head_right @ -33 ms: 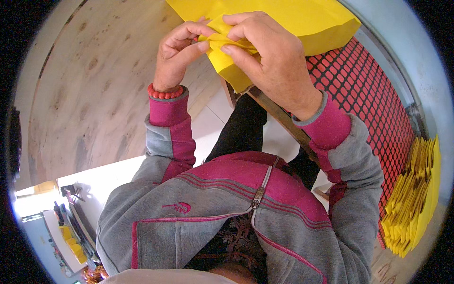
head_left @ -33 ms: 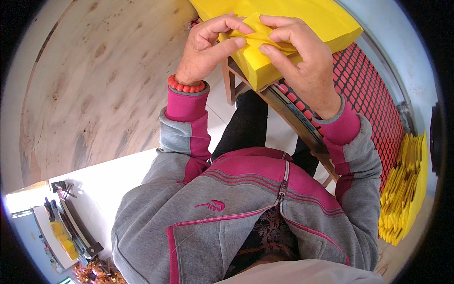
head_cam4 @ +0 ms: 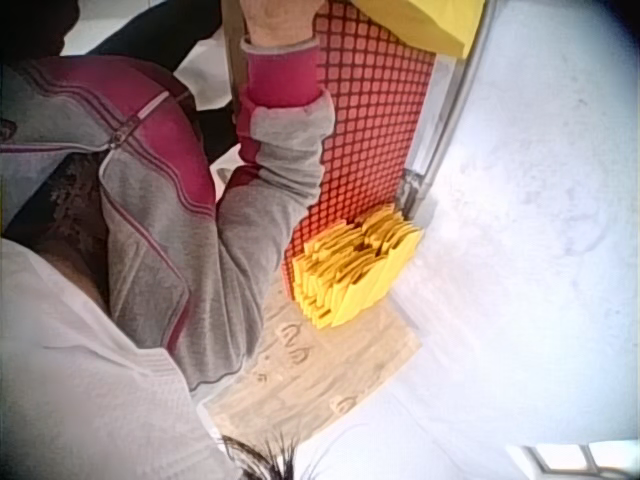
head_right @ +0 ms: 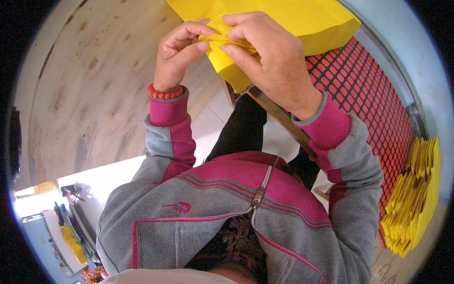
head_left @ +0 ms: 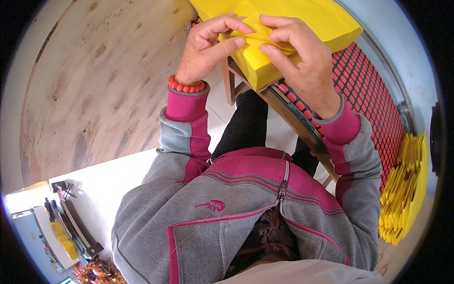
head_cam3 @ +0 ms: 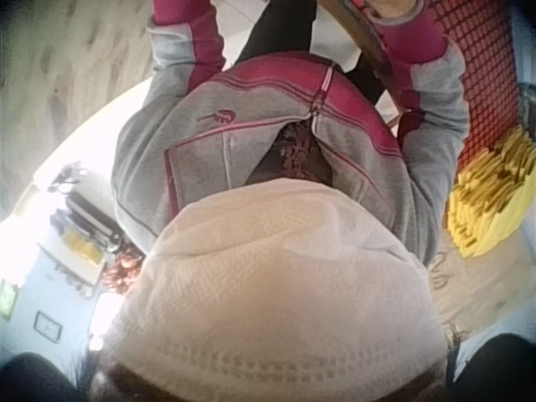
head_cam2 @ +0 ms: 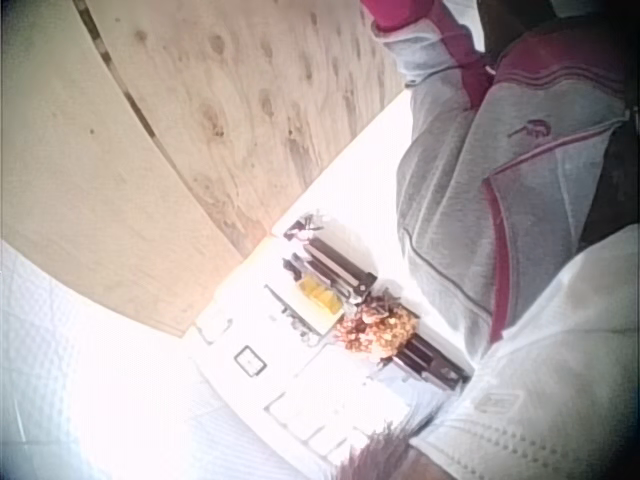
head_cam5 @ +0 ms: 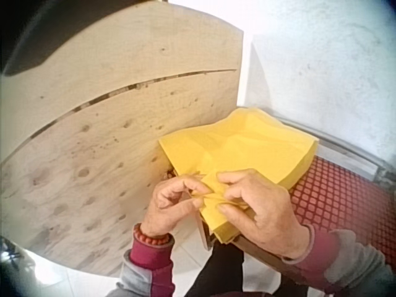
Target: The person folds yellow paper sheets by hand on a patterned table. They repeatedly fold, smooth, and stack the sheets into a neat pile.
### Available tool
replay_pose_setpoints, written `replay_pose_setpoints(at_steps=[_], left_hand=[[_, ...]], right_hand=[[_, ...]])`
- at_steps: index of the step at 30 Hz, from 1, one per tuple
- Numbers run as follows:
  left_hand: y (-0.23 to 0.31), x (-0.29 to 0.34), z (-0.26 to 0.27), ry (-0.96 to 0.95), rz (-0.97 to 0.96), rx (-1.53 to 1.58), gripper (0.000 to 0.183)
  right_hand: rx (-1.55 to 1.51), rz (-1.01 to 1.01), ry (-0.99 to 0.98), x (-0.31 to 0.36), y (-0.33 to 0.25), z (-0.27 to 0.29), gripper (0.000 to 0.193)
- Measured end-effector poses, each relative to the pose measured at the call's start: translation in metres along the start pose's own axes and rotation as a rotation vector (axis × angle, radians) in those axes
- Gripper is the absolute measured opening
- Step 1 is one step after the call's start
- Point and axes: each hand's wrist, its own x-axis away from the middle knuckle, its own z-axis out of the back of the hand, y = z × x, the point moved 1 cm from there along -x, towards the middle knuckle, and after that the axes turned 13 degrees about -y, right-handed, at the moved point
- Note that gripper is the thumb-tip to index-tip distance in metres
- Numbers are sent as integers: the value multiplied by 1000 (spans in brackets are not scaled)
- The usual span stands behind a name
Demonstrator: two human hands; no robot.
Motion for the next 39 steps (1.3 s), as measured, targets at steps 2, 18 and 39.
replay_pose_setpoints(at_steps=[2,18,39], left_hand=[[0,1,0,11,6,11,17],[-17,3,-5,229,86,42,3],[-26,-8,2,377,-146,-240,4]], right_hand=[[-5,0,-4,1,1,-1,18],[103,192,185,-1,-8,25,17],[1034,-694,-496,282,44,-51,27]])
